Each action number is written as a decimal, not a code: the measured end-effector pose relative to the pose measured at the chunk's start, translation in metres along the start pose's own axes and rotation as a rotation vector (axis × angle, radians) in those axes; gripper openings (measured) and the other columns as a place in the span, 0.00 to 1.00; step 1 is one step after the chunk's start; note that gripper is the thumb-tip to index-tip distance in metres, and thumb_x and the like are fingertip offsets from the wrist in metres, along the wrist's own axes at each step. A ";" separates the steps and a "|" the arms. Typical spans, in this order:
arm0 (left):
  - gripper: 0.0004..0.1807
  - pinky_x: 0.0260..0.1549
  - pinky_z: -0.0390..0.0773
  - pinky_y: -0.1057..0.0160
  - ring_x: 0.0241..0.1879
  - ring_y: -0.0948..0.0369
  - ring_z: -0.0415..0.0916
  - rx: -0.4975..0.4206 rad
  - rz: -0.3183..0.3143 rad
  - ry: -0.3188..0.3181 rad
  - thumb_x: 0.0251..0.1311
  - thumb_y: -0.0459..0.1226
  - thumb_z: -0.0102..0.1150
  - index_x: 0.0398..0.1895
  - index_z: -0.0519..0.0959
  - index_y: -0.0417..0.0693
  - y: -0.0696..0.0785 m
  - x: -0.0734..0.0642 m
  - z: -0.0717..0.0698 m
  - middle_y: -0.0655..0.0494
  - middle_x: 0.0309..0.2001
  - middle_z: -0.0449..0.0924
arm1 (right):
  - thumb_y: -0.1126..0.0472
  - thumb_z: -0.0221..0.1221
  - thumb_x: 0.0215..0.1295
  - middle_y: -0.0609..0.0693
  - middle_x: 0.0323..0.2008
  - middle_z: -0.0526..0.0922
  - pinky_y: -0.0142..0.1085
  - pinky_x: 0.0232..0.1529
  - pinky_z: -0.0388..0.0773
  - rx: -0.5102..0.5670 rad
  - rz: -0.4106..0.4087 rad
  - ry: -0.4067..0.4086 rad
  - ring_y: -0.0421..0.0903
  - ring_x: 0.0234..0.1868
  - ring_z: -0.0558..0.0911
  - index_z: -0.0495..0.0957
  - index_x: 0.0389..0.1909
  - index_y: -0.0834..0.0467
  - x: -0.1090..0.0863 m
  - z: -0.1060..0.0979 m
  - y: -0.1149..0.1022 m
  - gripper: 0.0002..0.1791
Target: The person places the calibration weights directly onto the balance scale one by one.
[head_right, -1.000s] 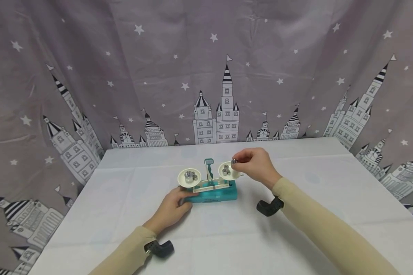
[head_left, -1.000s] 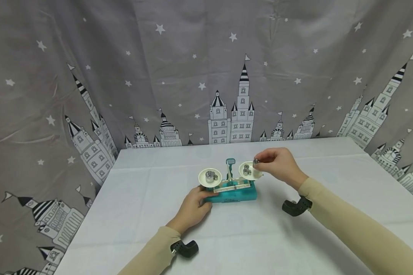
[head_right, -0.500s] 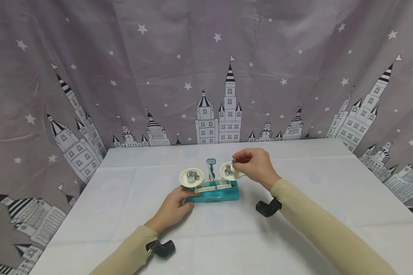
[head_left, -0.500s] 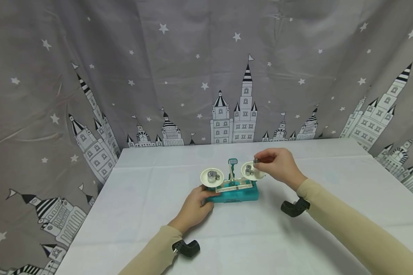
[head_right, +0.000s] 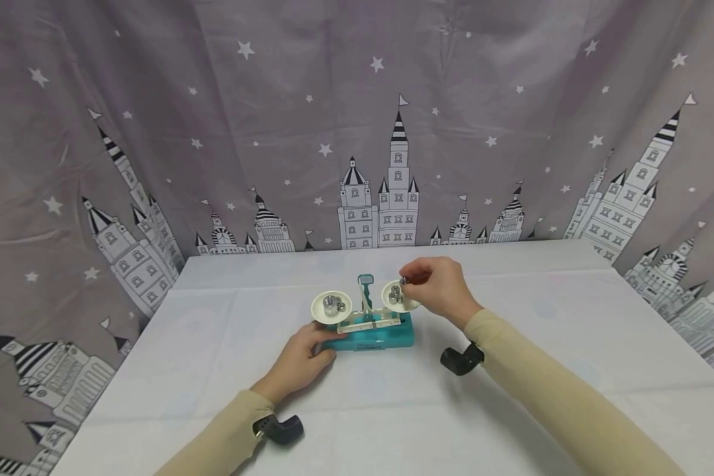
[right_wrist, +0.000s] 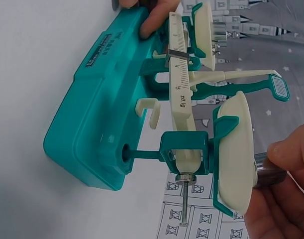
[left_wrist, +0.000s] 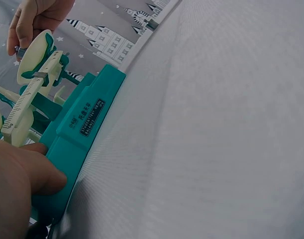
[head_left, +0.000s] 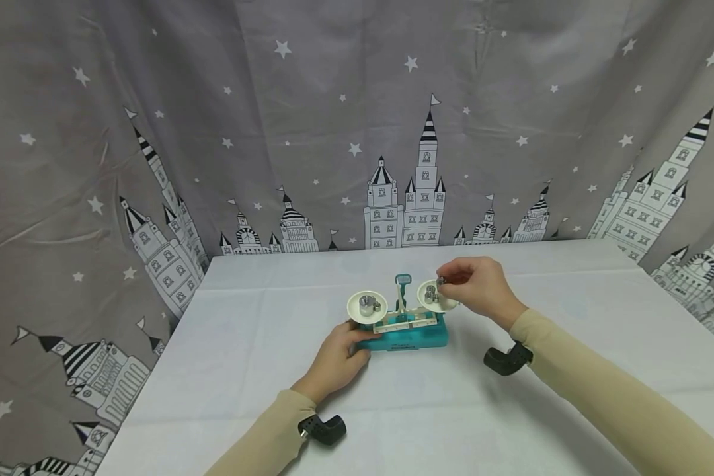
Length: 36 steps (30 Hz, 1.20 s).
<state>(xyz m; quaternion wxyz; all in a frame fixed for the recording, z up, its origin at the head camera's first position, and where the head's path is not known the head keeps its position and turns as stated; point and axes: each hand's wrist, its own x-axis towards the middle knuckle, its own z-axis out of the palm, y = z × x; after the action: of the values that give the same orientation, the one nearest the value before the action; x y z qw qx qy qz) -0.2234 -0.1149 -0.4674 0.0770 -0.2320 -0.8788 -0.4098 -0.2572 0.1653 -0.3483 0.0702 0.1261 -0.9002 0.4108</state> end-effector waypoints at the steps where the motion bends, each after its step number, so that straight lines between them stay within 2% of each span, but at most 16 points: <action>1: 0.18 0.67 0.70 0.36 0.68 0.40 0.72 0.003 0.002 0.002 0.56 0.27 0.58 0.49 0.87 0.46 0.000 0.000 0.000 0.39 0.66 0.77 | 0.68 0.67 0.58 0.61 0.43 0.89 0.44 0.47 0.89 -0.005 -0.006 0.001 0.53 0.44 0.89 0.86 0.45 0.66 0.000 0.000 0.000 0.13; 11: 0.18 0.67 0.70 0.35 0.68 0.40 0.71 -0.002 -0.010 0.001 0.56 0.28 0.58 0.50 0.87 0.45 0.001 0.000 0.000 0.38 0.66 0.77 | 0.70 0.65 0.55 0.60 0.40 0.90 0.42 0.42 0.89 -0.059 -0.051 -0.014 0.50 0.40 0.88 0.87 0.41 0.65 0.000 0.003 -0.001 0.12; 18: 0.18 0.63 0.73 0.34 0.65 0.37 0.73 0.032 0.039 0.022 0.55 0.29 0.58 0.48 0.87 0.43 -0.001 -0.002 0.000 0.36 0.64 0.78 | 0.70 0.67 0.54 0.59 0.38 0.90 0.40 0.40 0.89 -0.098 -0.083 -0.021 0.48 0.37 0.88 0.87 0.40 0.64 0.000 0.004 -0.002 0.11; 25: 0.18 0.68 0.70 0.37 0.69 0.40 0.71 -0.013 -0.015 -0.001 0.57 0.29 0.59 0.50 0.87 0.45 0.001 -0.001 -0.001 0.39 0.66 0.77 | 0.71 0.66 0.53 0.58 0.37 0.91 0.39 0.37 0.88 -0.130 -0.105 -0.020 0.47 0.35 0.88 0.88 0.39 0.64 -0.001 0.004 -0.003 0.11; 36: 0.18 0.68 0.70 0.37 0.69 0.41 0.71 -0.015 -0.017 -0.002 0.56 0.29 0.59 0.50 0.87 0.45 0.000 -0.001 -0.001 0.40 0.66 0.77 | 0.71 0.66 0.52 0.59 0.39 0.90 0.38 0.37 0.87 -0.152 -0.098 -0.048 0.46 0.36 0.87 0.87 0.40 0.64 0.000 0.006 -0.003 0.12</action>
<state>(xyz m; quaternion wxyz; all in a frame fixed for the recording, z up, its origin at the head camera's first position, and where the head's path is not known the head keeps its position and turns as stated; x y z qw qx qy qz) -0.2226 -0.1158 -0.4669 0.0710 -0.2255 -0.8778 -0.4166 -0.2564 0.1590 -0.3501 0.0779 0.1742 -0.9230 0.3342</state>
